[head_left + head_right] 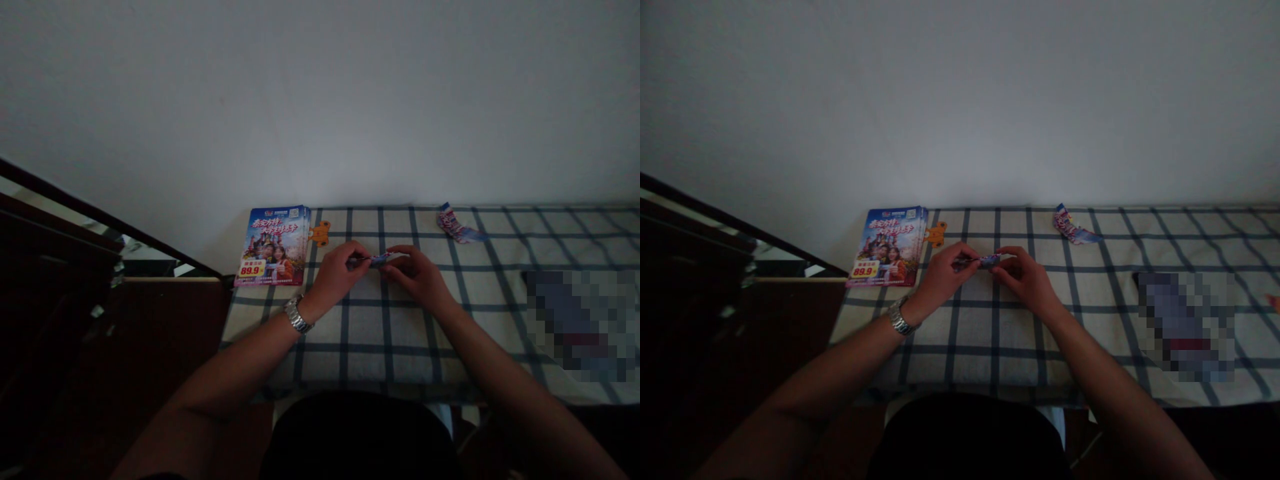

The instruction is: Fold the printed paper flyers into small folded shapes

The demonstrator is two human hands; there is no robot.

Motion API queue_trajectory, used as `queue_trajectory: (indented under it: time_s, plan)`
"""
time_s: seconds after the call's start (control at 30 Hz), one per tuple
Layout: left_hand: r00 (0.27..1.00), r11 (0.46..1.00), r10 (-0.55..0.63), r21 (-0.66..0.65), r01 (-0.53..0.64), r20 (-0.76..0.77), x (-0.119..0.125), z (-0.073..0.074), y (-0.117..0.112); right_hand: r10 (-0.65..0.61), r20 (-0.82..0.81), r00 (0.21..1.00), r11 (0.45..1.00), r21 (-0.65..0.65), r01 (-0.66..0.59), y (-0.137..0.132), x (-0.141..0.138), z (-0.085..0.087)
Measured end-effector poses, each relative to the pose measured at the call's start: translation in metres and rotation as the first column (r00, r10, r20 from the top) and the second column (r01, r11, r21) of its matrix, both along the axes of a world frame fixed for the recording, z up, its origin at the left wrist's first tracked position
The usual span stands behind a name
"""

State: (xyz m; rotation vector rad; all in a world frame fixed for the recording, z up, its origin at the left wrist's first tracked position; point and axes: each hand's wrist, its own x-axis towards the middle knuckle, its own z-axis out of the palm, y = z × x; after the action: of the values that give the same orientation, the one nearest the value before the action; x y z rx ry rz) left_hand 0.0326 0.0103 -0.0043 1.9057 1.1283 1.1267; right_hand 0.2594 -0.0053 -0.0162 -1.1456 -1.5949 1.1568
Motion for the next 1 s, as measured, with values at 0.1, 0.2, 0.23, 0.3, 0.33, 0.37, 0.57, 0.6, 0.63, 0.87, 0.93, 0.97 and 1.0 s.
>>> queue_trajectory:
  time_s: [0.1, 0.2, 0.23, 0.3, 0.33, 0.37, 0.57, 0.6, 0.63, 0.87, 0.93, 0.97, 1.0]
  plan:
    - [1.000, 1.000, -0.024, -0.005, 0.024, -0.014, 0.0003, 0.0024, -0.0018, 0.036, -0.015, 0.999, 0.999, -0.004, -0.036, -0.0004, -0.0012, -0.0008]
    - [0.999, 0.999, -0.043, -0.010, 0.043, -0.020, 0.0003, 0.0051, -0.0029, 0.019, -0.049, 0.999, 1.000, 0.001, -0.019, -0.0001, -0.0013, -0.0019]
    - [0.999, 0.999, -0.052, -0.012, 0.052, -0.018, 0.0002, 0.0058, -0.0032, 0.012, -0.053, 0.999, 1.000, 0.004, -0.012, 0.0000, -0.0012, -0.0019]
    - [0.997, 0.997, -0.073, -0.023, 0.073, -0.007, 0.0003, 0.0066, -0.0037, 0.000, -0.048, 0.999, 1.000, 0.013, 0.001, 0.0001, -0.0007, -0.0012]
    - [0.996, 0.996, -0.088, -0.030, 0.088, 0.001, 0.0004, 0.0067, -0.0040, -0.009, -0.041, 0.999, 1.000, 0.016, 0.009, 0.0002, -0.0004, -0.0007]
    - [0.995, 0.994, -0.103, -0.036, 0.103, 0.008, 0.0006, 0.0066, -0.0044, -0.020, -0.034, 0.999, 1.000, 0.020, 0.021, 0.0003, -0.0001, -0.0001]
    - [0.975, 0.974, -0.213, -0.061, 0.216, 0.060, 0.0026, 0.0043, -0.0055, -0.060, 0.020, 0.998, 0.997, 0.054, 0.059, 0.0015, 0.0028, 0.0005]
    - [0.973, 0.972, -0.221, -0.062, 0.225, 0.066, 0.0028, 0.0038, -0.0054, -0.062, 0.027, 0.998, 0.996, 0.059, 0.061, 0.0016, 0.0031, 0.0003]
    - [0.971, 0.971, -0.226, -0.062, 0.231, 0.071, 0.0030, 0.0033, -0.0051, -0.062, 0.028, 0.998, 0.996, 0.061, 0.060, 0.0015, 0.0032, 0.0002]
    - [0.967, 0.966, -0.238, -0.076, 0.246, 0.094, 0.0035, -0.0007, -0.0030, -0.028, -0.023, 0.999, 0.999, 0.042, 0.029, -0.0015, 0.0001, 0.0029]
    - [0.965, 0.965, -0.242, -0.084, 0.250, 0.098, 0.0038, -0.0013, -0.0030, -0.022, -0.023, 1.000, 0.999, 0.041, 0.023, -0.0021, -0.0003, 0.0031]
    - [0.963, 0.962, -0.247, -0.089, 0.256, 0.106, 0.0039, -0.0017, -0.0029, -0.018, -0.021, 1.000, 0.999, 0.043, 0.019, -0.0022, -0.0003, 0.0029]
    - [0.961, 0.960, -0.252, -0.092, 0.263, 0.114, 0.0041, -0.0021, -0.0027, -0.011, -0.016, 1.000, 0.999, 0.045, 0.012, -0.0023, -0.0002, 0.0027]
